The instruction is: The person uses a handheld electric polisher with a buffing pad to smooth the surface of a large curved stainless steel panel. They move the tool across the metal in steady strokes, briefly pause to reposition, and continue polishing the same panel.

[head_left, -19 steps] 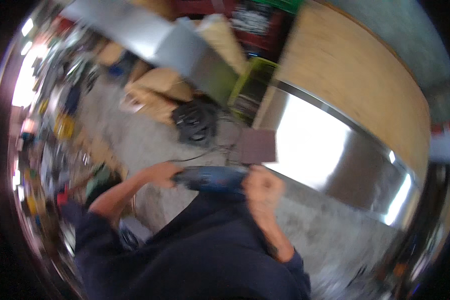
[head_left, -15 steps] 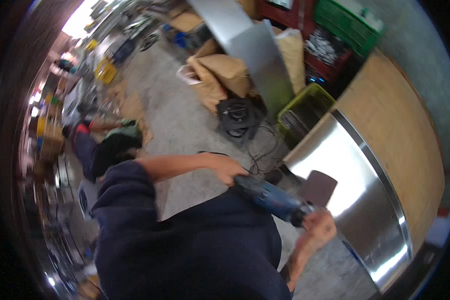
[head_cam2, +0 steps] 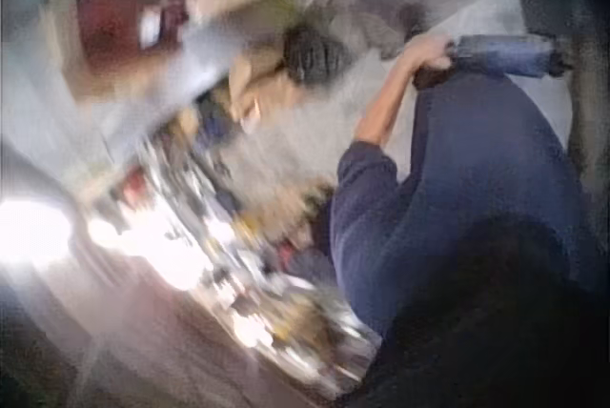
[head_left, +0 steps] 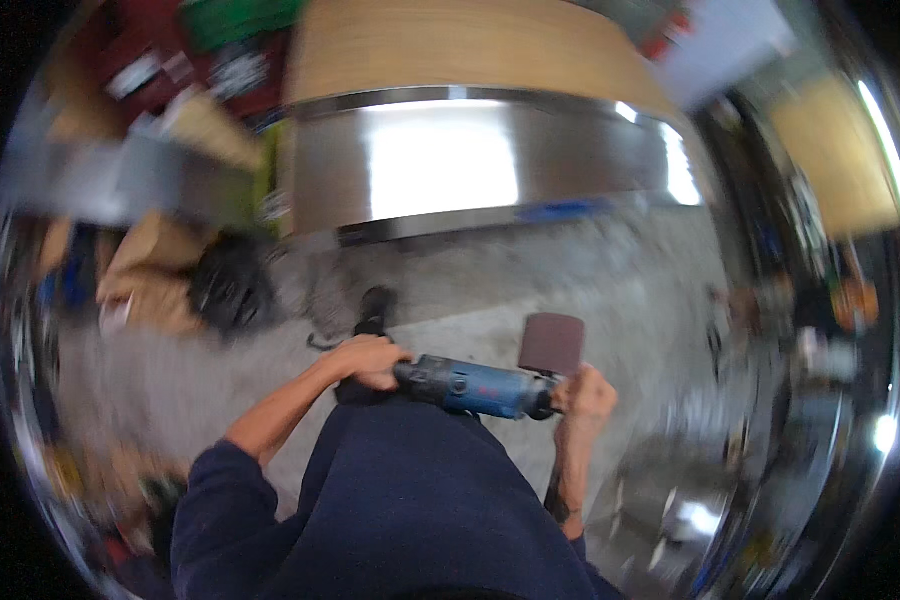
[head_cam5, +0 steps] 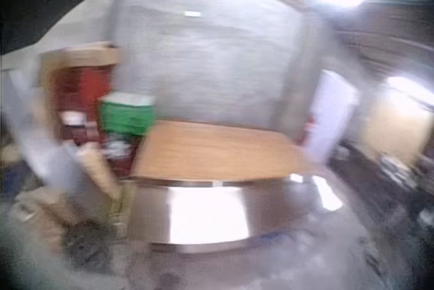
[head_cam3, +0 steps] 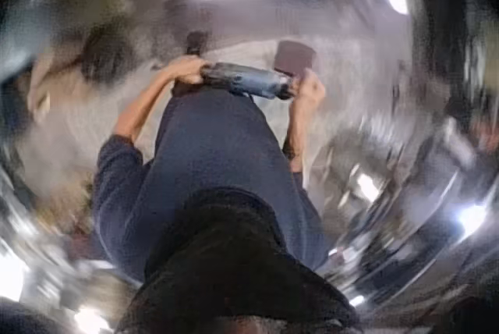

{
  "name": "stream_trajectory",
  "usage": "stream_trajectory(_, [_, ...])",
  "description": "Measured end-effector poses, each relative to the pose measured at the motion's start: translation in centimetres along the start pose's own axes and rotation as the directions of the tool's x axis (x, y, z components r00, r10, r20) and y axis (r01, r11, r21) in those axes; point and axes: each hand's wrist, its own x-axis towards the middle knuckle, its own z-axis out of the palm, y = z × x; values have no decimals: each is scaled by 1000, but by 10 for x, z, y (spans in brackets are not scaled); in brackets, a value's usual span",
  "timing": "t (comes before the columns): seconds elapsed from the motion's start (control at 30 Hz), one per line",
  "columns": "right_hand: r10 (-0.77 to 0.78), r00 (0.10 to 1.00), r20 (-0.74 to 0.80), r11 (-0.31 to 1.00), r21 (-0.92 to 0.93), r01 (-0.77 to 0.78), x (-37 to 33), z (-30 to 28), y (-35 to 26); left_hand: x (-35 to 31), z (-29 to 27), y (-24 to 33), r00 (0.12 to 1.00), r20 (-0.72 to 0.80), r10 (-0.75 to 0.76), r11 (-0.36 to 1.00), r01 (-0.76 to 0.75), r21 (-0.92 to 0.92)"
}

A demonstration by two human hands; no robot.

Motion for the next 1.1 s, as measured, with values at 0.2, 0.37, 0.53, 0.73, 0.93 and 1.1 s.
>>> stream_trajectory(0.2, [149, 941, -305, 986, 122, -117, -66, -15, 24, 32, -15, 3, 931, 291, 220, 957, -264, 121])
stream_trajectory(0.37, [195, 846, -496, 981, 104, -166, -70, -30, 30, 93, -22, 22, 838, 476, 266, 915, -375, 148])
stream_trajectory(0.53, [203, 800, -564, 979, 129, -157, -42, -39, 64, 170, -21, 21, 788, 537, 301, 853, -474, 217])
stream_trajectory(0.73, [221, 804, -552, 975, 97, -201, 14, -65, 36, 206, -58, 60, 748, 541, 384, 867, -493, 67])
stream_trajectory(0.93, [-12, 870, -492, 978, -188, -93, 64, -64, -30, 249, -110, 92, 741, 503, 446, 830, -552, 76])
stream_trajectory(1.1, [-354, 919, -176, 908, -300, 293, 79, -74, -86, 260, -130, 106, 762, 471, 445, 856, -517, 27])
